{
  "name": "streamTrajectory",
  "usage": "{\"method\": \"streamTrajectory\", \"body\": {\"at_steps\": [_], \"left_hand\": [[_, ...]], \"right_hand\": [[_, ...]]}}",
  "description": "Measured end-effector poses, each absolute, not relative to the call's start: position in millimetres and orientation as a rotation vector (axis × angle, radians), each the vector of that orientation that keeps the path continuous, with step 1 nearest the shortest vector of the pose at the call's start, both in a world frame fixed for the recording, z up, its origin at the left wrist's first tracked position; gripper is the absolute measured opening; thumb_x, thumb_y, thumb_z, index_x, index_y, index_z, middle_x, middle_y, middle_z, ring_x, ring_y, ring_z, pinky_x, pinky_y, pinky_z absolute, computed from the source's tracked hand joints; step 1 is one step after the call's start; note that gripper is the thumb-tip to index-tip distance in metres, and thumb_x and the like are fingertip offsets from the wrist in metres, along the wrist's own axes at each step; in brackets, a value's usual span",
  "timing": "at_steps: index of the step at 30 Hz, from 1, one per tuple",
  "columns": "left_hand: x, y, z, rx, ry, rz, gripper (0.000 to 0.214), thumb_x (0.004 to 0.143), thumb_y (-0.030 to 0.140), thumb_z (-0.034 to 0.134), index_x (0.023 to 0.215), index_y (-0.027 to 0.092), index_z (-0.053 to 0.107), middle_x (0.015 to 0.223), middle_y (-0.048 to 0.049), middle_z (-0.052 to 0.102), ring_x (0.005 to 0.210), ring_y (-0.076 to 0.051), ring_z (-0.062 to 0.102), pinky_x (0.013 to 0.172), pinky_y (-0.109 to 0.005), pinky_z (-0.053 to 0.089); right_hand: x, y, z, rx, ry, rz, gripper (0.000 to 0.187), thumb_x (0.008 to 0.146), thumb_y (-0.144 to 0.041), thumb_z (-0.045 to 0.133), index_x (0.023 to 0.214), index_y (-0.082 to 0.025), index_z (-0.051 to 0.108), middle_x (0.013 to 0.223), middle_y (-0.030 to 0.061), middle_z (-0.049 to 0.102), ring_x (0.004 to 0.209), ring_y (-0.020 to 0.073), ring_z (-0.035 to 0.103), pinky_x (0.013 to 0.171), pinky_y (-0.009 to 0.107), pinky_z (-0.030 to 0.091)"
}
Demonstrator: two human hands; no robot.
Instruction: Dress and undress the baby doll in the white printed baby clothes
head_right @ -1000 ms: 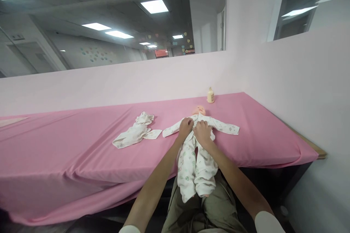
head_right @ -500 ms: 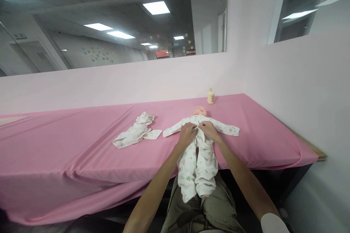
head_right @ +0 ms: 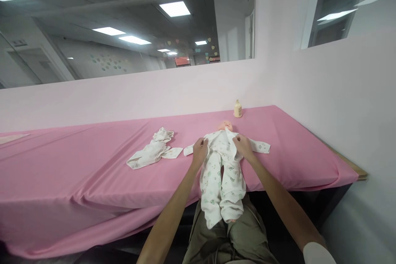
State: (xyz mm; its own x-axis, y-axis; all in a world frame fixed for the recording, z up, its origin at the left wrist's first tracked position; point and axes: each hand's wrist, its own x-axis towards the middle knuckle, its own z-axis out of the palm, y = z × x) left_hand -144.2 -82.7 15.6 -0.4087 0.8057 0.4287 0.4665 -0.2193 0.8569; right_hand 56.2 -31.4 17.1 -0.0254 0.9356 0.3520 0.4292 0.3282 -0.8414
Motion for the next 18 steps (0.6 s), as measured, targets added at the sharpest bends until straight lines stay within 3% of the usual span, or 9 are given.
{"method": "streamTrajectory", "body": {"at_steps": [5,10,15,18], "left_hand": [[-192,-75,11,1.243,1.939,1.662,0.021,0.087,0.033,0.046,0.077,0.018,0.057,0.073,-0.0002,0.059,0.068,-0.013,0.053,0.061,-0.023,0.041],[-243,-62,1,1.237,2.376,1.322,0.023,0.088,0.028,0.041,0.075,0.018,0.057,0.085,-0.0058,0.067,0.081,-0.018,0.060,0.070,-0.026,0.045],[-268,-51,-2,1.247,2.491,1.057,0.020,0.083,0.023,0.044,0.072,0.015,0.060,0.088,-0.0143,0.069,0.089,-0.029,0.064,0.074,-0.035,0.045],[-269,-45,-1,1.290,2.514,0.937,0.023,0.084,0.028,0.046,0.085,0.013,0.064,0.094,-0.0167,0.070,0.091,-0.031,0.066,0.074,-0.036,0.046]], "right_hand": [[112,-5,6,-1.384,-1.391,0.680,0.019,0.070,-0.035,0.045,0.059,-0.020,0.045,0.059,-0.0028,0.047,0.060,0.0125,0.042,0.054,0.024,0.032],[166,17,-13,-1.667,-1.329,0.615,0.022,0.077,-0.033,0.044,0.059,-0.020,0.045,0.060,-0.0008,0.048,0.060,0.0133,0.046,0.053,0.025,0.033],[194,29,-20,-1.944,-1.289,0.541,0.021,0.078,-0.030,0.049,0.065,-0.017,0.057,0.066,0.0081,0.058,0.067,0.0211,0.056,0.061,0.031,0.041],[190,31,-18,-2.049,-1.342,0.504,0.019,0.077,-0.027,0.052,0.077,-0.013,0.065,0.081,0.0152,0.063,0.083,0.0275,0.061,0.072,0.036,0.045]]}}
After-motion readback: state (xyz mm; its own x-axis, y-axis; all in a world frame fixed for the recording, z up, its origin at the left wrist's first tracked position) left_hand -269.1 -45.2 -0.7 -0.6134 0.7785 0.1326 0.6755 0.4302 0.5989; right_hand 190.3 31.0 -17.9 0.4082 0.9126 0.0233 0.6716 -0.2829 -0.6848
